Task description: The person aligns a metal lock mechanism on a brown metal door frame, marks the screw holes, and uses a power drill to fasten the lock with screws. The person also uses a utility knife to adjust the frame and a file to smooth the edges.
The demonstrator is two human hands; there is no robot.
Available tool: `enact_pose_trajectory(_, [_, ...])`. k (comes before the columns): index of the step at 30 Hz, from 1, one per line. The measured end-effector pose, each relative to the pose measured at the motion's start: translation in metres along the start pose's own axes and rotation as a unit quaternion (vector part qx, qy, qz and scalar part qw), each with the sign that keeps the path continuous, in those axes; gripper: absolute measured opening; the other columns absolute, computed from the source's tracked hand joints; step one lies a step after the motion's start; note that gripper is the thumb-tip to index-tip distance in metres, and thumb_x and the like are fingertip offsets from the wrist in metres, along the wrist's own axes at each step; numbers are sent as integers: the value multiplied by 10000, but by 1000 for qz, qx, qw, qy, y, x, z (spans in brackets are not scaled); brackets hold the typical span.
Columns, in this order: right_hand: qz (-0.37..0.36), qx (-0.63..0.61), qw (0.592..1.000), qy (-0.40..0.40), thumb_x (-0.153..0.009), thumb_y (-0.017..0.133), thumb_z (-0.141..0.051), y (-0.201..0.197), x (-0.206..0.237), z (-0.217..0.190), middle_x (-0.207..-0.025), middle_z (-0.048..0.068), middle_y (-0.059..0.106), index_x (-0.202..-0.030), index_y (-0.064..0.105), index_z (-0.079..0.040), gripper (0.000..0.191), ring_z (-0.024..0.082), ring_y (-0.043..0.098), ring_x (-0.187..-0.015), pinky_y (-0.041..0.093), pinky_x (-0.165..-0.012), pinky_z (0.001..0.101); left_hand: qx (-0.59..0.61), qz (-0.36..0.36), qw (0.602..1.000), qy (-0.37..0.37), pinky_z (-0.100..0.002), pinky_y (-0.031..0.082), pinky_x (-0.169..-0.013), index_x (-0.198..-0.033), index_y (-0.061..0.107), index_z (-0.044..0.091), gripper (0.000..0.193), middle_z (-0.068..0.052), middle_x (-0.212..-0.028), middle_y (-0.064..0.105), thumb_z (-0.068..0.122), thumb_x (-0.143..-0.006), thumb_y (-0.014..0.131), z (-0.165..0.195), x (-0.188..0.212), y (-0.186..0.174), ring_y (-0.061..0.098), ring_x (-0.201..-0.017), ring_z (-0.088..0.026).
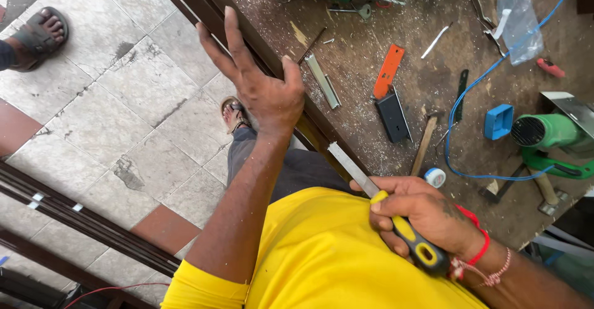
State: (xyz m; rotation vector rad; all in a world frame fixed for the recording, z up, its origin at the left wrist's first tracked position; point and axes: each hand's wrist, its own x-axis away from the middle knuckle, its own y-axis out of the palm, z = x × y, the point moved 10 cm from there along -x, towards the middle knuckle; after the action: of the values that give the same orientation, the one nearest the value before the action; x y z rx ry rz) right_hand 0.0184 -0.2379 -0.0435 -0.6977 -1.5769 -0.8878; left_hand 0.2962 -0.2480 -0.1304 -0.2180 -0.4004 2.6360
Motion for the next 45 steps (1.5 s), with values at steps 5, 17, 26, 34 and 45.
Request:
enact_pose_trajectory(5, [25,2,999,-29,-829,530,-26,1,5,-6,-591,91,526,-1338,616,79,527,177,512,-329,409,-323,293,-5,4,1000,10,-462,406,-1339,-1647,120,351,983,-143,-1720,-52,16,-915,684,2,-2,-1,95,-1593,-395])
enact_pose_trajectory(17, [21,-4,1000,-3,-842,530,-17,-10,2,1,-615,104,542,-1354,597,79,525,186,520,-356,418,-363,294,-9,-8,1000,-5,-505,334,-1359,-1648,115,339,1002,-153,-1716,-58,25,-894,696,-3,-1,1,53,-1641,-426])
enact_pose_trajectory(26, [32,-3,999,-13,-863,530,-29,-3,0,-6,-627,101,546,-1279,614,120,450,175,509,-359,406,-348,297,-15,-2,1000,2,-475,383,-1330,-1643,123,322,998,-161,-1711,-46,25,-872,683,3,-4,-1,93,-1631,-442])
enact_pose_trajectory(34, [28,7,999,-18,-863,531,-25,8,9,-10,-622,95,540,-1308,595,70,460,176,524,-371,419,-380,280,3,-13,1000,-4,-443,412,-1328,-1642,128,322,974,-171,-1712,-48,33,-889,674,0,-4,-1,101,-1640,-430])
enact_pose_trajectory(45, [31,85,996,-26,-876,530,-57,2,3,-13,-637,92,564,-1339,605,57,483,195,546,-373,453,-378,310,8,-7,1000,-5,-448,449,-1299,-1638,132,331,974,-176,-1713,-43,28,-883,668,1,-4,-2,125,-1617,-412])
